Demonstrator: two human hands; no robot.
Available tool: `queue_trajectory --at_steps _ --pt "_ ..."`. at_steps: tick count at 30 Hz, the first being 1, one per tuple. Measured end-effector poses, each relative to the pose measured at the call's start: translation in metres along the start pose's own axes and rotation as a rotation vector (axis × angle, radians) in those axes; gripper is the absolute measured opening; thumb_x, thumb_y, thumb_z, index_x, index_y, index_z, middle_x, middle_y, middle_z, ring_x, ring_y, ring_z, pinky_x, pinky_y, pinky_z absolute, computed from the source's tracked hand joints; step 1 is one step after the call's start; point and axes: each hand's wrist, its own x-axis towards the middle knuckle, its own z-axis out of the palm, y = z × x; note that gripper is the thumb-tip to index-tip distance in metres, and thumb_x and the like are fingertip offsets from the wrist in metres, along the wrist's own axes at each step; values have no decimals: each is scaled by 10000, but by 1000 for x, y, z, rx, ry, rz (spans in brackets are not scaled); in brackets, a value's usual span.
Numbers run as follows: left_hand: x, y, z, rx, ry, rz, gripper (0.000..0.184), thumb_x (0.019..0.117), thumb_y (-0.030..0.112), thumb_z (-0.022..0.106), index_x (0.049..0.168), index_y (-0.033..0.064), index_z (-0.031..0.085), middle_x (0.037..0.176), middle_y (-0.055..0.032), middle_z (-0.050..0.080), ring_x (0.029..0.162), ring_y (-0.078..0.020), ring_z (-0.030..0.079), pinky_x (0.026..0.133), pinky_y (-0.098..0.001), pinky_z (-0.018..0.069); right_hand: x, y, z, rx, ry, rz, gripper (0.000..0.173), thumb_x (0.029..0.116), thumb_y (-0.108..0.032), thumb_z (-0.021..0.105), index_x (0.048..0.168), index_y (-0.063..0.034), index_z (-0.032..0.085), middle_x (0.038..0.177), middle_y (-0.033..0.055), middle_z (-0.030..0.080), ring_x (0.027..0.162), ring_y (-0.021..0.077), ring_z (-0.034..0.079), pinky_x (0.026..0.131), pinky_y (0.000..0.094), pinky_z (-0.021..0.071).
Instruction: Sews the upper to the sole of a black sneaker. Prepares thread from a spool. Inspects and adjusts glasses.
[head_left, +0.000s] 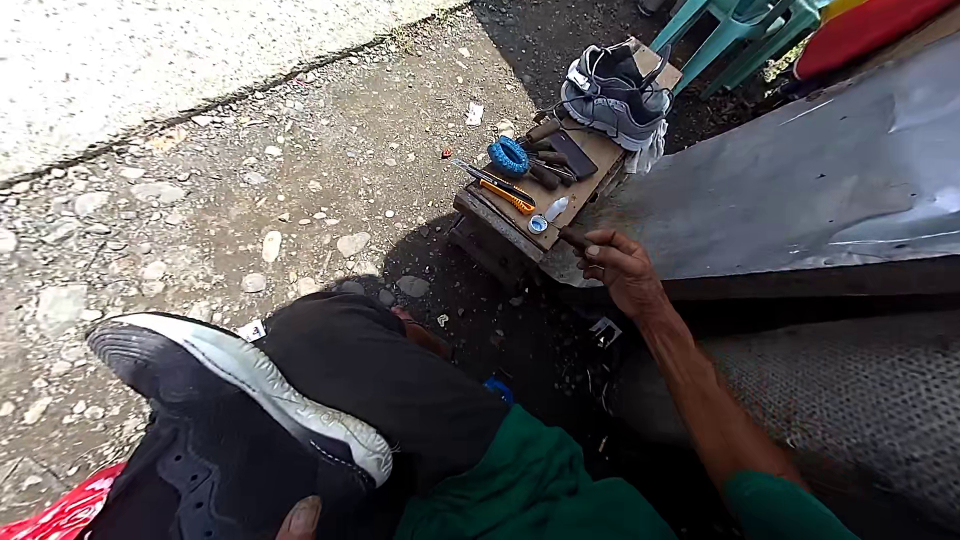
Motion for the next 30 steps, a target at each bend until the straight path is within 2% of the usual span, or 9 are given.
queue_trajectory --at_steps 2,4,7,12,15,18,22,25,30 --pt "11 8 13 19 64 -55 231 923 103 734 1129 77 633 977 148 738 909 20 700 850 -222 602 -13 9 8 248 -246 112 315 898 -169 680 1193 -84 609 1012 103 732 809 171 713 712 310 601" --pt "18 8 22 11 210 -77 328 840 124 793 1121 42 646 945 109 748 888 8 715 825 -206 617 -18 14 38 255 -529 155 377 949 -292 699 1290 -149 625 982 37 740 781 126 706 707 276 603" --pt "28 6 16 -108 309 -168 340 803 63 776 1108 13 634 920 33 755 864 -53 733 810 -245 631 -23 4 94 103 -755 89 305 986 -332 664 1257 -194 687 893 -38 731 700 53 673 633 208 579" --pt "30 3 10 -298 360 -199 329 822 16 722 1122 0 589 926 -7 751 864 -92 737 812 -270 631 -38 -2 174 -212 -973 -157 394 1054 -395 553 1312 -106 625 836 -99 597 672 -36 524 585 135 447" --pt "32 -1 15 -354 347 -209 367 818 -8 713 1154 -8 563 940 -17 747 879 -99 736 823 -280 631 -50 3 212 -268 -985 -268 342 1063 -312 558 1208 -15 644 815 -48 598 681 -31 534 606 136 461" --pt "31 0 17 -385 334 -212 368 831 -27 692 1172 -4 554 961 -18 747 900 -99 734 842 -282 626 -60 15 247 -311 -815 -361 155 933 -162 652 1019 -34 671 818 -25 647 687 -31 563 617 134 472" --pt "21 14 22 -313 329 -171 324 856 -42 676 1163 4 585 976 -5 751 915 -91 733 851 -266 624 -69 31 281 -483 -666 -463 239 918 -358 747 959 -124 776 825 -23 682 691 55 598 621 274 507" --pt "16 14 25 -307 325 -170 333 863 -52 672 1177 -6 570 994 -14 746 937 -95 730 867 -266 618 -71 31 286 -562 -692 -549 183 923 -295 695 889 -139 785 770 -23 698 677 67 632 600 302 511" --pt "22 8 21 -461 332 -281 329 832 -72 656 1139 10 572 940 -30 751 876 -104 739 815 -280 631 -40 6 265 -502 -840 -268 87 888 -204 704 821 -153 722 603 -116 545 508 -45 455 470 158 366"
